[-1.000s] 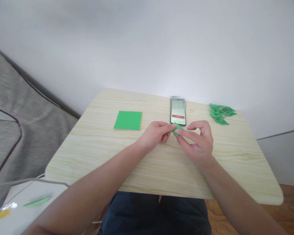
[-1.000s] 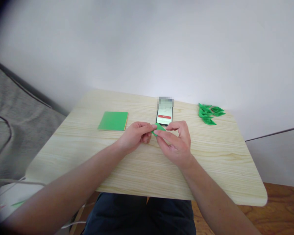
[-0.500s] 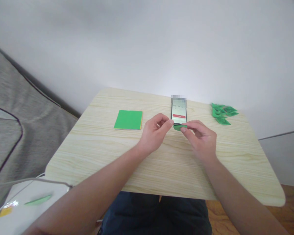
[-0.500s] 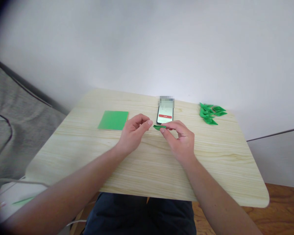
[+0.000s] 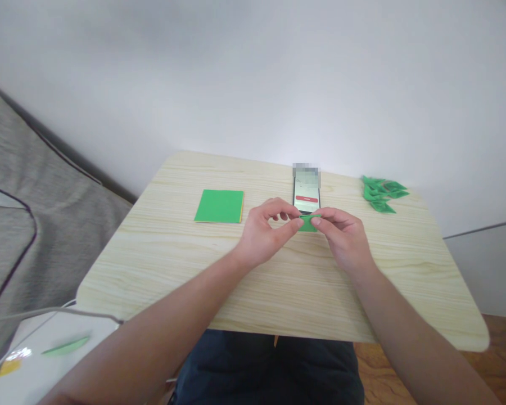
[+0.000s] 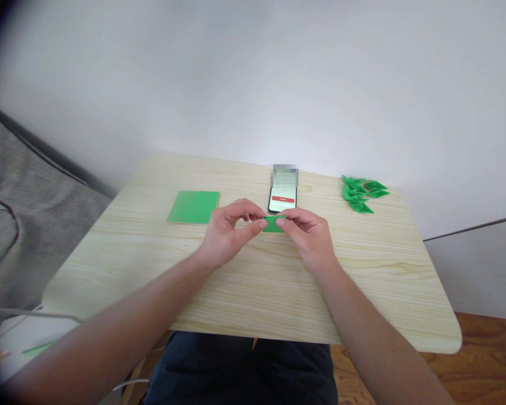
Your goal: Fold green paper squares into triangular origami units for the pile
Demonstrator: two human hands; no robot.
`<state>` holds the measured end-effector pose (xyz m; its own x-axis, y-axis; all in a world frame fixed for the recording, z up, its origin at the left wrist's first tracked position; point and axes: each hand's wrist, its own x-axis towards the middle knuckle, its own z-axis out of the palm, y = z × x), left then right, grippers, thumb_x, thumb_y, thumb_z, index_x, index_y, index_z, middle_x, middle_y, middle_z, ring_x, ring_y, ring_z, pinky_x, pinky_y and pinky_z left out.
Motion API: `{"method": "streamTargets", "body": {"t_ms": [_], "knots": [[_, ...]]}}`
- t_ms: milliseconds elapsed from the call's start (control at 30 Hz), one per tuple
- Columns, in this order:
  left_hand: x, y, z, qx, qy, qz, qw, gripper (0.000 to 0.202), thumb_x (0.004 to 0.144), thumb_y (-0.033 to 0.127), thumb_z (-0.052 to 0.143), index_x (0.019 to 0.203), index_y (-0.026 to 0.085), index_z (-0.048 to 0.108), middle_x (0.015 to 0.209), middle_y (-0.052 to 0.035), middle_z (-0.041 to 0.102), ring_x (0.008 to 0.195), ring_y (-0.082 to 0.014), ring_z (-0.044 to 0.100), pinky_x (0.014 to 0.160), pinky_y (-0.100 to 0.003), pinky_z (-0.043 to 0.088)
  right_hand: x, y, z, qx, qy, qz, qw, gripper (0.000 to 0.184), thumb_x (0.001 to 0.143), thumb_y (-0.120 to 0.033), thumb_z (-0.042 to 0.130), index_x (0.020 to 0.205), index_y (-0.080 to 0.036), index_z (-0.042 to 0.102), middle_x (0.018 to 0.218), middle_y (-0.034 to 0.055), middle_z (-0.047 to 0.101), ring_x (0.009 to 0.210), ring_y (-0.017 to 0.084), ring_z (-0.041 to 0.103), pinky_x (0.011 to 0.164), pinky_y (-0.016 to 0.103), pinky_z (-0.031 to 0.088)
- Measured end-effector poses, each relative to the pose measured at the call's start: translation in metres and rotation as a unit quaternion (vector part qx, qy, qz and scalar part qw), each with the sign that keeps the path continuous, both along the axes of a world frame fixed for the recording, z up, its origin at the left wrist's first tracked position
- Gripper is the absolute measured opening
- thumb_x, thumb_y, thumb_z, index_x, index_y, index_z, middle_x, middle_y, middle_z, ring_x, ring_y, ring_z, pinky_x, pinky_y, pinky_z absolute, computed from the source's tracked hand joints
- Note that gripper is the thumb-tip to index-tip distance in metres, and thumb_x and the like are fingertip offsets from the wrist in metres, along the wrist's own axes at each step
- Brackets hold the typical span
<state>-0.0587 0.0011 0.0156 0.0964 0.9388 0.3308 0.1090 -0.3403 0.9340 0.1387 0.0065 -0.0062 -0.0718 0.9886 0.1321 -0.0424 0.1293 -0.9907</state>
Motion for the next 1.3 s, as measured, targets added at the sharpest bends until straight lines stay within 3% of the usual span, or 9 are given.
{"method": "streamTargets", "body": {"t_ms": [500,933,1200,1300], "knots": [[0.0008,-0.0009,-0.0016,-0.008,-0.012,-0.011,1.000,0.010,0.086,0.029,0.074,0.082,0.019,0.073,0.084,-0.0036,0.071,0.082,-0.0170,0.061,0.077,-0.032,0.046,0.0022,0.0015,-0.0043,-0.012,0.017,0.022,1.000,0.017,0.081,-0.032,0.084,0.097,-0.028,0.079,0.094,0.0007,0.078,0.090,0.020,0.071,0.090,0.040,0.057],[-0.0007,-0.0005,-0.0037,-0.043,-0.035,-0.008,0.998,0.019,0.086,0.032,0.074,0.074,0.018,0.068,0.076,-0.0018,0.068,0.075,-0.0153,0.058,0.073,-0.030,0.045,0.0006,0.0007,-0.0030,-0.018,0.004,0.020,1.000,0.017,0.079,-0.033,0.086,0.094,-0.028,0.080,0.088,-0.0002,0.076,0.084,0.018,0.069,0.082,0.037,0.057],[-0.0005,-0.0005,-0.0066,-0.006,-0.011,-0.019,1.000,0.016,0.084,0.032,0.078,0.093,0.021,0.071,0.092,-0.0038,0.072,0.089,-0.0179,0.064,0.086,-0.033,0.048,0.0015,0.0022,-0.0033,-0.010,0.008,0.009,1.000,0.020,0.080,-0.035,0.085,0.098,-0.028,0.079,0.095,0.0015,0.079,0.091,0.021,0.072,0.090,0.042,0.058],[-0.0005,-0.0011,-0.0069,-0.007,-0.008,-0.014,1.000,0.015,0.082,0.028,0.078,0.093,0.021,0.071,0.093,-0.0039,0.073,0.090,-0.0183,0.064,0.087,-0.034,0.048,0.0018,0.0022,-0.0025,-0.008,0.012,0.018,1.000,0.020,0.082,-0.035,0.084,0.099,-0.028,0.078,0.096,0.0013,0.078,0.092,0.021,0.072,0.090,0.043,0.059]]}}
